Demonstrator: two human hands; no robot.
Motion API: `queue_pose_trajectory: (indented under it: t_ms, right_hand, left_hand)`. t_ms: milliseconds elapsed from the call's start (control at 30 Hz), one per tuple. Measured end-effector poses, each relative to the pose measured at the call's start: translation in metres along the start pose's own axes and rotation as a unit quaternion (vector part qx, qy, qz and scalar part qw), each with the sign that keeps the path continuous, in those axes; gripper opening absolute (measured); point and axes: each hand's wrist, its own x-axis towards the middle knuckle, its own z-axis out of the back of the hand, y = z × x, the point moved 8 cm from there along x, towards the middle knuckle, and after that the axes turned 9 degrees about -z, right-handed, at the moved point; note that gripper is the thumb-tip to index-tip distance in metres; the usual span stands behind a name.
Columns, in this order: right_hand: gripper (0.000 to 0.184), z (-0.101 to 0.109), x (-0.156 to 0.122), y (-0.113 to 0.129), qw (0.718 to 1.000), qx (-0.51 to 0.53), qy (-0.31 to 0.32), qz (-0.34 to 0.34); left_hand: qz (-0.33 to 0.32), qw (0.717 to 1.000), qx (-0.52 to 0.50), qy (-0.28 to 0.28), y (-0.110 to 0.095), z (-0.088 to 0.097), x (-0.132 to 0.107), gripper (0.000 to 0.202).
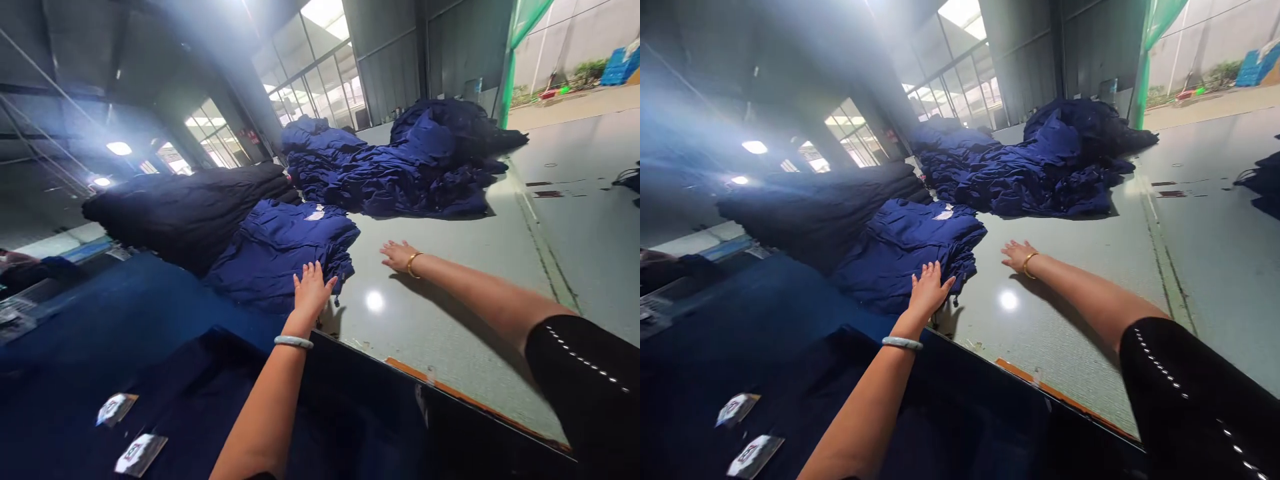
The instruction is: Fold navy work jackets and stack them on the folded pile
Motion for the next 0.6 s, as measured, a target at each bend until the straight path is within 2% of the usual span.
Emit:
queue_pose_trajectory:
  t_ms: [67, 133, 200, 267, 367, 467, 600]
  right_hand:
    - [0.065, -0.003, 0.036, 0.065, 0.999, 0.005, -0.008, 0.041]
    - [0.070, -0.003, 0.066, 0.122, 0.997, 0.010, -0.023, 0.071]
    - [0.075, -0.003, 0.089, 0.165, 0.995, 0.013, -0.038, 0.091]
    - [0.076, -0.003, 0.105, 0.192, 0.993, 0.013, -0.049, 0.103]
    - [0.061, -0.002, 0.118, 0.209, 0.992, 0.006, -0.055, 0.113]
    - [0.043, 0.004, 0.118, 0.207, 0.992, -0.006, -0.058, 0.115]
    - [0.042, 0.015, 0.103, 0.201, 0.989, -0.020, -0.064, 0.132]
  left_hand:
    - [0.036, 0.999, 0.002, -0.007, 0.035, -0.008, 0.001, 0.083]
    - [0.046, 0.999, -0.010, 0.007, 0.058, -0.023, 0.001, 0.081]
    - [0.035, 0.999, -0.024, 0.025, 0.069, -0.039, 0.000, 0.075]
    - [0.023, 0.999, -0.031, 0.022, 0.072, -0.051, -0.002, 0.070]
    - [0.016, 0.999, -0.042, -0.014, 0.072, -0.057, -0.007, 0.067]
    - [0.018, 0.997, -0.057, -0.039, 0.069, -0.058, -0.012, 0.068]
    - [0.026, 0.994, -0.082, -0.073, 0.070, -0.057, -0.016, 0.080]
